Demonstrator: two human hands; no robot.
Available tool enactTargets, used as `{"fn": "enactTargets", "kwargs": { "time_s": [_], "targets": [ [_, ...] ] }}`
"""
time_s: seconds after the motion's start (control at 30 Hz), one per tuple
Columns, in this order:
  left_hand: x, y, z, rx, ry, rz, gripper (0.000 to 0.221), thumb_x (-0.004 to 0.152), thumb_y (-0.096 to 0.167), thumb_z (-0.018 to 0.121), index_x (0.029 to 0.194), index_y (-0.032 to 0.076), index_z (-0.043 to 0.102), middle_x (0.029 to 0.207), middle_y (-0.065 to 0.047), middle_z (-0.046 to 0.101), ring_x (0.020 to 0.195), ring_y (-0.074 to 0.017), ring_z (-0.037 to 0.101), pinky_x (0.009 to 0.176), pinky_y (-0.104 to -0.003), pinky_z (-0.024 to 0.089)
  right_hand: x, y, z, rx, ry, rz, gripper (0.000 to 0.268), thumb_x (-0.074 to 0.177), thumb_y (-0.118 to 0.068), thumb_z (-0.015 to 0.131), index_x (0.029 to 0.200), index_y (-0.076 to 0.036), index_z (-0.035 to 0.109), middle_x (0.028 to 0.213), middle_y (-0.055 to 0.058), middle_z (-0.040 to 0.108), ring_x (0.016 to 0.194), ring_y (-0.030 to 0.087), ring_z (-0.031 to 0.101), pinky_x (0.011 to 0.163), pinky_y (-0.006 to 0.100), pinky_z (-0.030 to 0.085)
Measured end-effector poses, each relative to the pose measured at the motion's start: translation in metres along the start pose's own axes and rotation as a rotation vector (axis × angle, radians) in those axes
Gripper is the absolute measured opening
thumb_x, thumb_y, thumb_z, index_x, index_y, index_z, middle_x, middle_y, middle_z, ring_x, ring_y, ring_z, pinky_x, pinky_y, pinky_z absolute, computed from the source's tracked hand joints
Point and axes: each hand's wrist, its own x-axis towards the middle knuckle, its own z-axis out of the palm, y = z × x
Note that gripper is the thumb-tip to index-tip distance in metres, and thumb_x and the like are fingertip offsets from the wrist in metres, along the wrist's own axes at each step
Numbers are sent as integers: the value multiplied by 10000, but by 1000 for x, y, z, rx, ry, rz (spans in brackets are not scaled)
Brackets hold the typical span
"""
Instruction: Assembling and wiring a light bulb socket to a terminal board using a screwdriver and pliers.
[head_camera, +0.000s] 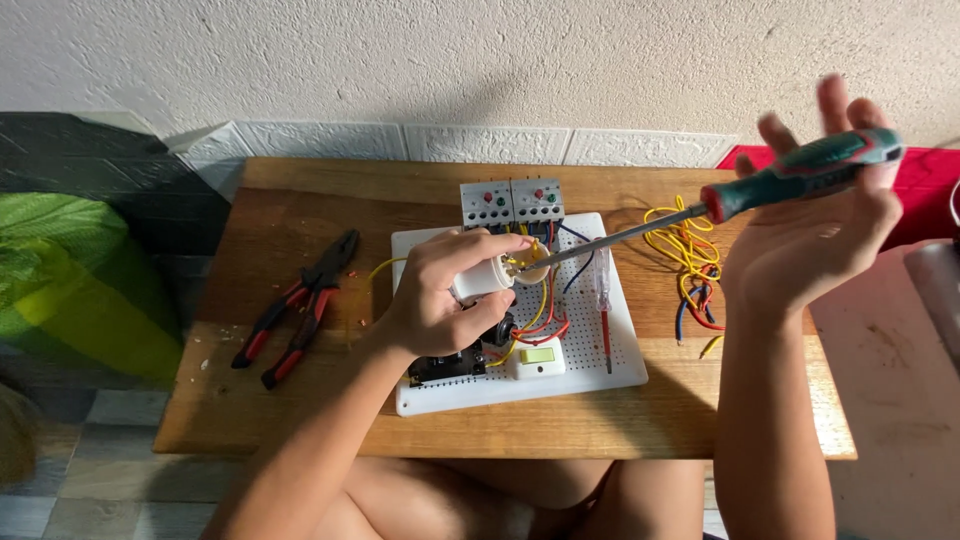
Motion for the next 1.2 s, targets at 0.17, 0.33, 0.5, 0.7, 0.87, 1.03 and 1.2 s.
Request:
{"fn": "enactTargets", "kwargs": {
  "time_s": [0.17, 0.33, 0.5, 0.7, 0.87, 1.03, 1.2],
  "targets": [
    [-1, -1, 0, 7, -4, -3, 369, 864, 95, 653, 1224, 18, 663, 1135, -147, 747, 923, -265, 725, 818, -344, 531, 14, 22, -23, -91, 81, -153, 777, 853, -711, 622, 1304, -79, 641, 1109, 10, 558, 966, 89, 488, 837, 209, 354],
    [1, 1, 0, 10, -6, 0, 369, 863, 97, 661, 1224, 20, 662, 1116, -138, 749, 894, -258, 717, 809, -344, 525, 17, 27, -35, 36, -14, -86, 693, 985, -502, 667, 1482, -26, 587, 981, 11, 487, 867, 77, 436, 719, 190, 367],
    [2, 2, 0, -13, -7, 3, 367, 866, 88, 654, 1223, 0, 657, 1127, -155, 743, 918, -270, 715, 842, -360, 538, 13, 16, -30, 108, 54, 40, 557, 961, -294, 756, 1460, -109, 593, 1426, 220, 724, 1228, 270, 752, 1068, 344, 677],
    [3, 6, 1, -34, 2, -21, 355, 866, 78, 646, 1212, 3, 665, 1017, -125, 734, 776, -219, 644, 741, -324, 495, 11, 15, -19, -96, 240, -14, 784, 779, -669, 725, 1386, -175, 677, 1242, 71, 740, 1188, 151, 686, 907, 350, 569],
    [2, 5, 2, -17, -8, -16, 370, 871, 100, 659, 1229, 6, 658, 1078, -138, 743, 823, -235, 676, 783, -336, 511, 18, 22, -30, -46, 204, 53, 634, 862, -484, 774, 1380, -127, 696, 1055, -7, 702, 932, 145, 692, 792, 367, 662],
    [4, 6, 1, 16, -11, -7, 363, 887, 110, 651, 1235, 6, 660, 980, -108, 722, 751, -230, 617, 739, -333, 468, 16, 5, -13, 87, 216, 163, 529, 886, -239, 759, 1387, -95, 672, 1192, 111, 792, 1203, 202, 792, 921, 363, 687],
    [3, 5, 0, -5, -19, -14, 363, 892, 114, 655, 1240, 10, 652, 1139, -149, 743, 903, -259, 715, 830, -351, 532, 18, 5, -13, 22, 268, 195, 775, 716, -534, 770, 1356, -111, 665, 1160, 51, 677, 1027, 196, 708, 821, 390, 683]
  ]
}}
